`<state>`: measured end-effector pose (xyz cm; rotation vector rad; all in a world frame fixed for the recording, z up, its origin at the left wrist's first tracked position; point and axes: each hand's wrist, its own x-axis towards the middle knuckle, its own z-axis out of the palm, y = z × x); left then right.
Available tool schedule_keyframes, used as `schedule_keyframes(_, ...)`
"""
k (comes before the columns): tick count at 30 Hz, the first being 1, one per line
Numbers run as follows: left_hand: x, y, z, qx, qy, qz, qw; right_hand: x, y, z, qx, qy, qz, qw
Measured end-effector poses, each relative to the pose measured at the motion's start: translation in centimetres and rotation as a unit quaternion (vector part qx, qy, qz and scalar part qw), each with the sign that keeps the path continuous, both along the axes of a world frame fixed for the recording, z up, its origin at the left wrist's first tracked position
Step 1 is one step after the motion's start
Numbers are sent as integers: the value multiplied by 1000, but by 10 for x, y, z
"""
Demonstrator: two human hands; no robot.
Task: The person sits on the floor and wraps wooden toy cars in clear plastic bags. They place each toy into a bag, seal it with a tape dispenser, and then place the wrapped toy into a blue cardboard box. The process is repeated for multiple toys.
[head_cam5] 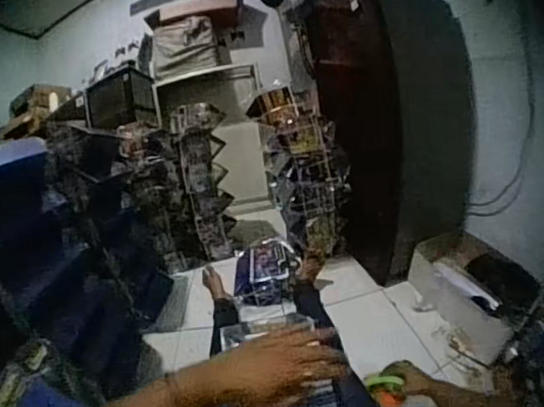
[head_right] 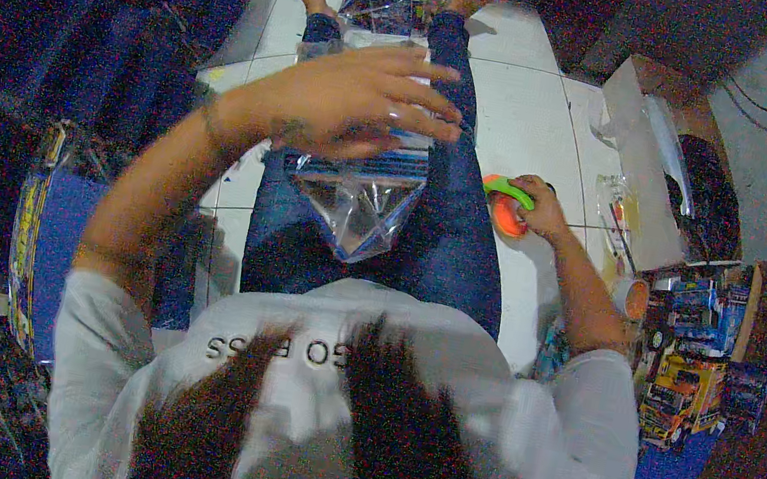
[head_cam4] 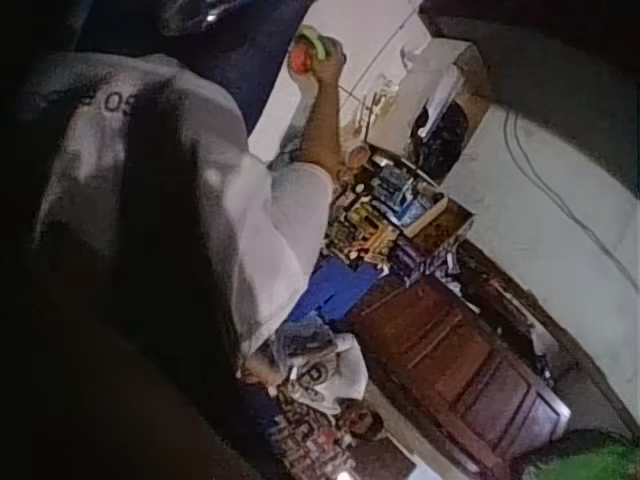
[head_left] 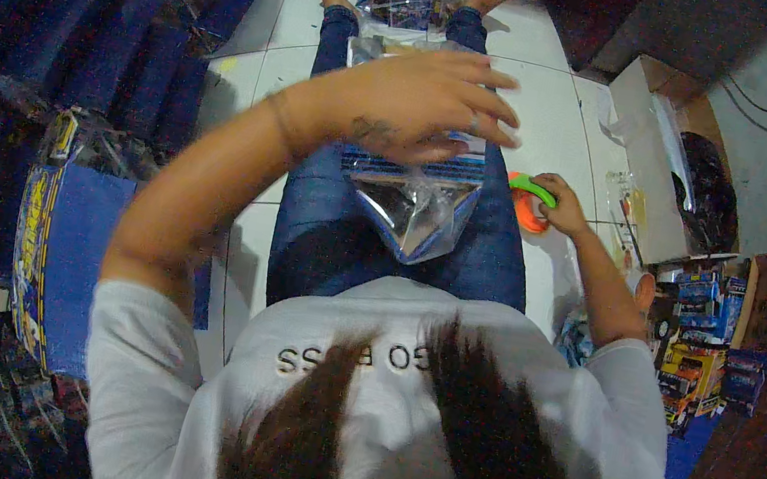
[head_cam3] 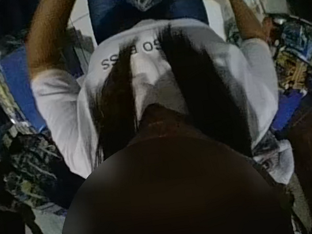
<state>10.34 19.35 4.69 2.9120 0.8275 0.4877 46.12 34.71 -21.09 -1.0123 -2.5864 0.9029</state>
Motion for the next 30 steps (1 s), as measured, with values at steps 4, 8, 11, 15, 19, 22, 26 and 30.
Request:
schedule_keyframes(4, -11, 87, -8, -75, 140, -8, 987, -18, -16, 11, 126, 89, -197, 968)
schedule_keyframes(8, -64, 135, 6, -126, 132, 302, 936, -83, -71, 71, 5, 415, -383, 825)
schedule_keyframes(11, -100, 154, -11, -110, 102, 410, 900, -170, -121, 98, -133, 331, -232, 905)
schedule_keyframes(15, -128, 125, -49, -225, 58, 443, 866, -253, -88, 128, -363, 616, -236, 658)
schedule_keyframes(19, -119, 28, -57, -410, -491, 318, 700, -267, -27, 168, -517, 601, -162, 588)
schedule_keyframes(22, -79, -38, -56, -438, -607, 245, 617, -257, -24, 189, -537, 566, -19, 625)
schedule_keyframes(26, -30, -63, -66, -342, -632, 336, 609, -248, -51, 205, -479, 459, -101, 741)
schedule_keyframes(30, -18, -66, -78, -310, -625, 368, 615, -248, -57, 237, -48, 476, -120, 870)
